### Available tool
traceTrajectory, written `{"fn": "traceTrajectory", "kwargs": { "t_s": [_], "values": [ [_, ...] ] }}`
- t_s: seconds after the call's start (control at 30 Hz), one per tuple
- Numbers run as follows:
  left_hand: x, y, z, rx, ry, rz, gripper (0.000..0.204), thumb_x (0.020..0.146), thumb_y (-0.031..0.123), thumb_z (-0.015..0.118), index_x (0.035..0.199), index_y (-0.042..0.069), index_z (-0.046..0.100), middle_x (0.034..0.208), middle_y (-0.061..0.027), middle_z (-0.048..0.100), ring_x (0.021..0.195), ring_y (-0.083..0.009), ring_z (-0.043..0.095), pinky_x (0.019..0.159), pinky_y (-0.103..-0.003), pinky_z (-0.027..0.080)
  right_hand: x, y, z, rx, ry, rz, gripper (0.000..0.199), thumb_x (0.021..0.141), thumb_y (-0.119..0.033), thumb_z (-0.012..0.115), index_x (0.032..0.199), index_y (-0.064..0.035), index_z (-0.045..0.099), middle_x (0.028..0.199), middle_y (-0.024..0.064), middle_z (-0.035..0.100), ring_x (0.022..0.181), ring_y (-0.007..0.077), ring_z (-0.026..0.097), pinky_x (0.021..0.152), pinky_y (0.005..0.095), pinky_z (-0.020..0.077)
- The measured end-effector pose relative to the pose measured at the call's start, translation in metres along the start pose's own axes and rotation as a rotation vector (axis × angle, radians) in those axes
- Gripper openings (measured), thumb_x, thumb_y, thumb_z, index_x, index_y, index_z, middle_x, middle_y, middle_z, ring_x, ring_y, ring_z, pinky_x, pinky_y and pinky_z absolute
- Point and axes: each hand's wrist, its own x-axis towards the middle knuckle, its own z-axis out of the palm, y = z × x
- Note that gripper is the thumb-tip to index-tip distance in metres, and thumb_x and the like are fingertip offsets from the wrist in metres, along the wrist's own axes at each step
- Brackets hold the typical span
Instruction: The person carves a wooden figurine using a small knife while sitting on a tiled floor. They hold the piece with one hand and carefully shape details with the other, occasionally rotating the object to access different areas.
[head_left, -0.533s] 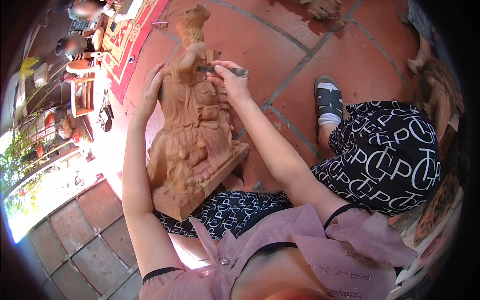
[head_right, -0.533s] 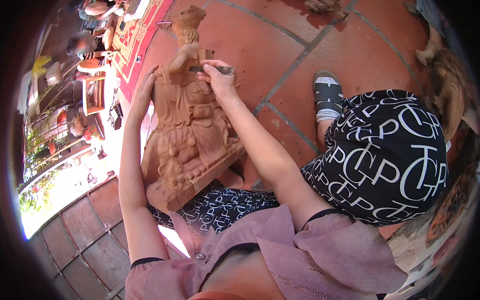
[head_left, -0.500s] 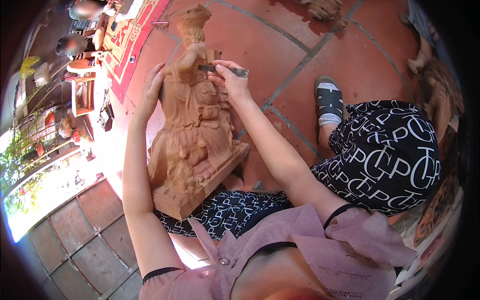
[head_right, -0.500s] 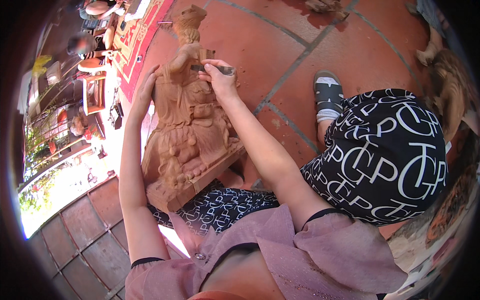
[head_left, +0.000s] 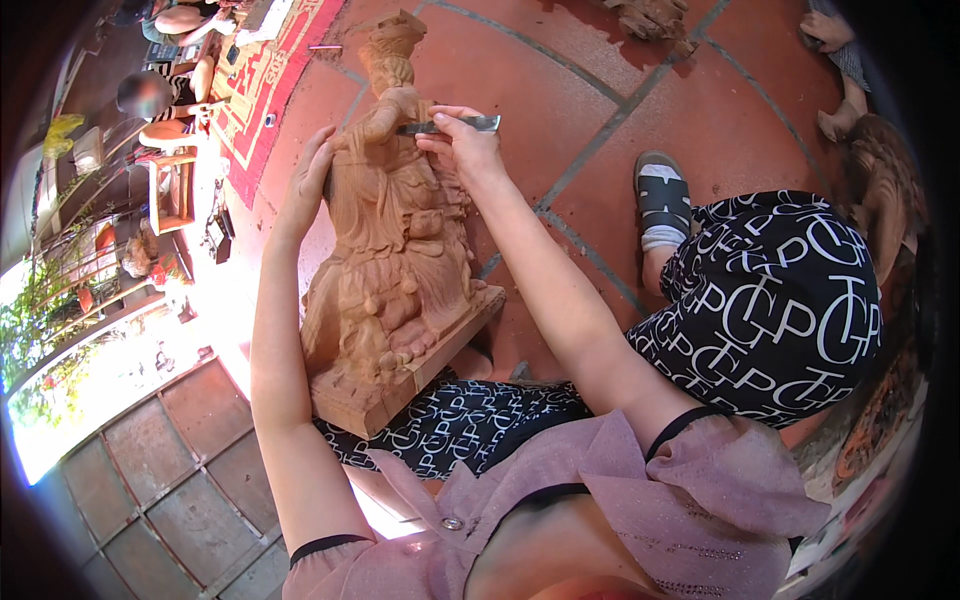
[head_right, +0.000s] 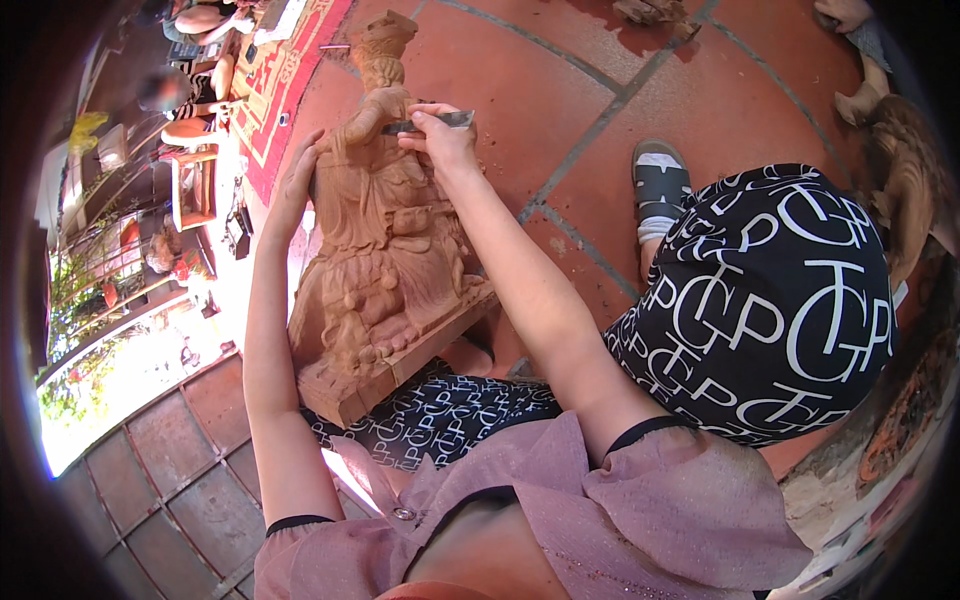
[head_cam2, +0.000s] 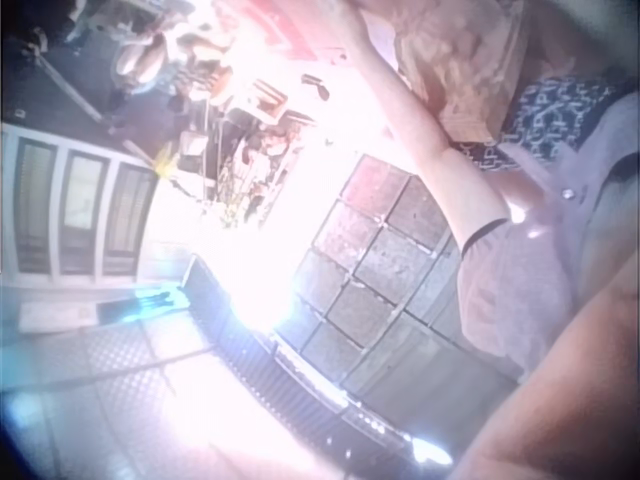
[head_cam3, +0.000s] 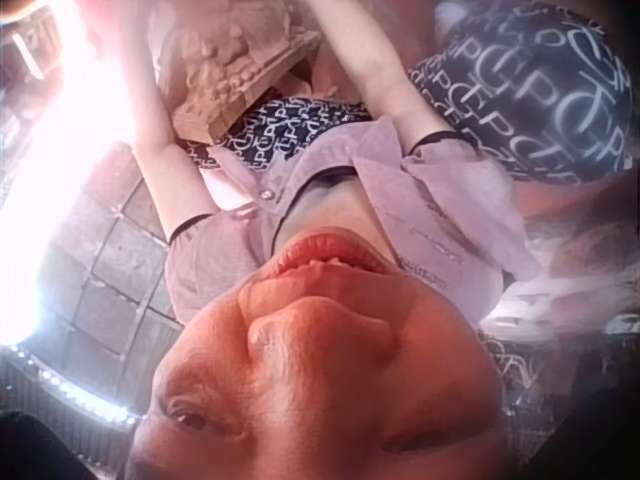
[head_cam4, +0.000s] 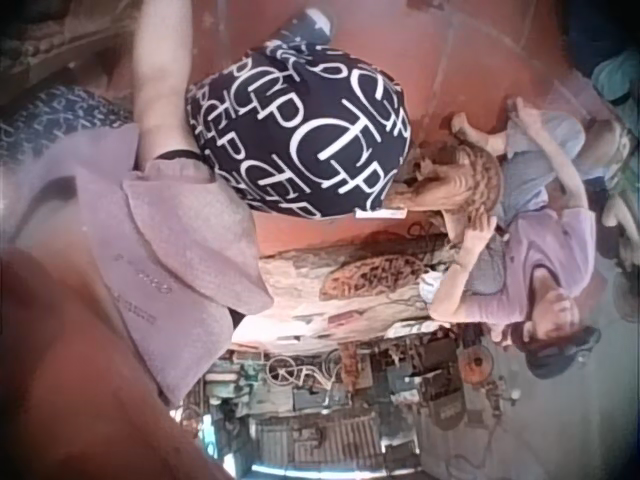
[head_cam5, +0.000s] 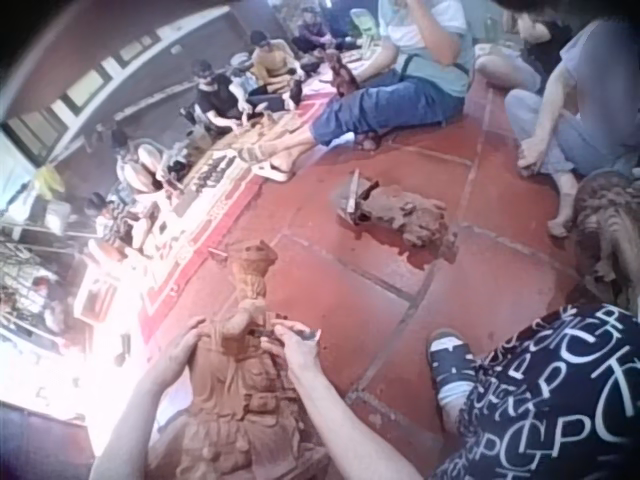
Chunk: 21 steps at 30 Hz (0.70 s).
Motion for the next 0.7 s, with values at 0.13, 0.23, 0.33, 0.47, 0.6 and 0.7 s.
{"fn": "traceTrajectory", "kwargs": {
  "t_s": [0.13, 0.23, 0.33, 0.47, 0.6, 0.7],
  "values": [
    [0.002, -0.006, -0.002, 0.023, -0.005, 0.01, 0.055, 0.095, 0.042, 0.039, 0.135, 0.004, 0.042, 0.137, -0.0104, 0.042, 0.13, -0.0204, 0.036, 0.107, -0.031, 0.027, -0.005, 0.001, -0.01, 0.21, -0.104, 0.08, 0.013, 0.088, -0.002, 0.054, 0.098, 0.0054, 0.058, 0.087, 0.0129, 0.062, 0.068, 0.0212, 0.066, 0.062, 0.0277, 0.0584],
    [0.003, -0.005, -0.002, 0.016, -0.004, 0.016, 0.055, 0.095, 0.041, 0.04, 0.135, 0.004, 0.042, 0.138, -0.0107, 0.042, 0.13, -0.0207, 0.036, 0.107, -0.031, 0.026, -0.004, 0.0, -0.012, 0.13, -0.067, 0.012, 0.014, 0.088, -0.003, 0.055, 0.099, 0.0051, 0.058, 0.088, 0.0134, 0.062, 0.071, 0.0211, 0.067, 0.064, 0.0269, 0.0583],
    [-0.001, 0.001, 0.0, 0.021, -0.005, 0.008, 0.054, 0.095, 0.041, 0.04, 0.135, 0.004, 0.042, 0.137, -0.011, 0.042, 0.13, -0.0208, 0.036, 0.107, -0.031, 0.026, -0.006, 0.006, -0.015, 0.064, -0.018, 0.01, 0.014, 0.088, -0.004, 0.055, 0.099, 0.0043, 0.058, 0.091, 0.0142, 0.062, 0.072, 0.0207, 0.067, 0.064, 0.0264, 0.0581],
    [-0.001, -0.002, 0.001, -0.02, 0.007, -0.005, 0.053, 0.095, 0.04, 0.039, 0.134, 0.004, 0.043, 0.137, -0.0108, 0.043, 0.13, -0.0204, 0.036, 0.107, -0.031, 0.026, -0.009, 0.007, -0.005, 0.032, 0.015, -0.025, 0.017, 0.089, -0.005, 0.054, 0.103, 0.0046, 0.058, 0.095, 0.0139, 0.061, 0.078, 0.0209, 0.067, 0.067, 0.0256, 0.0574],
    [0.001, -0.002, 0.0, -0.024, 0.003, -0.006, 0.053, 0.095, 0.04, 0.04, 0.134, 0.004, 0.043, 0.136, -0.0103, 0.043, 0.13, -0.0202, 0.036, 0.107, -0.031, 0.027, -0.008, 0.007, 0.007, -0.024, 0.059, -0.073, 0.015, 0.089, -0.003, 0.053, 0.102, 0.0043, 0.058, 0.096, 0.0127, 0.061, 0.076, 0.018, 0.066, 0.067, 0.024, 0.0566],
    [0.001, -0.003, -0.001, -0.002, 0.002, 0.011, 0.054, 0.095, 0.041, 0.04, 0.135, 0.004, 0.042, 0.136, -0.0102, 0.043, 0.129, -0.0203, 0.036, 0.106, -0.031, 0.027, -0.007, 0.013, 0.013, -0.033, 0.07, -0.124, 0.013, 0.088, -0.002, 0.053, 0.097, 0.0026, 0.062, 0.09, 0.0093, 0.062, 0.071, 0.0146, 0.064, 0.063, 0.022, 0.0548]
  ]
}}
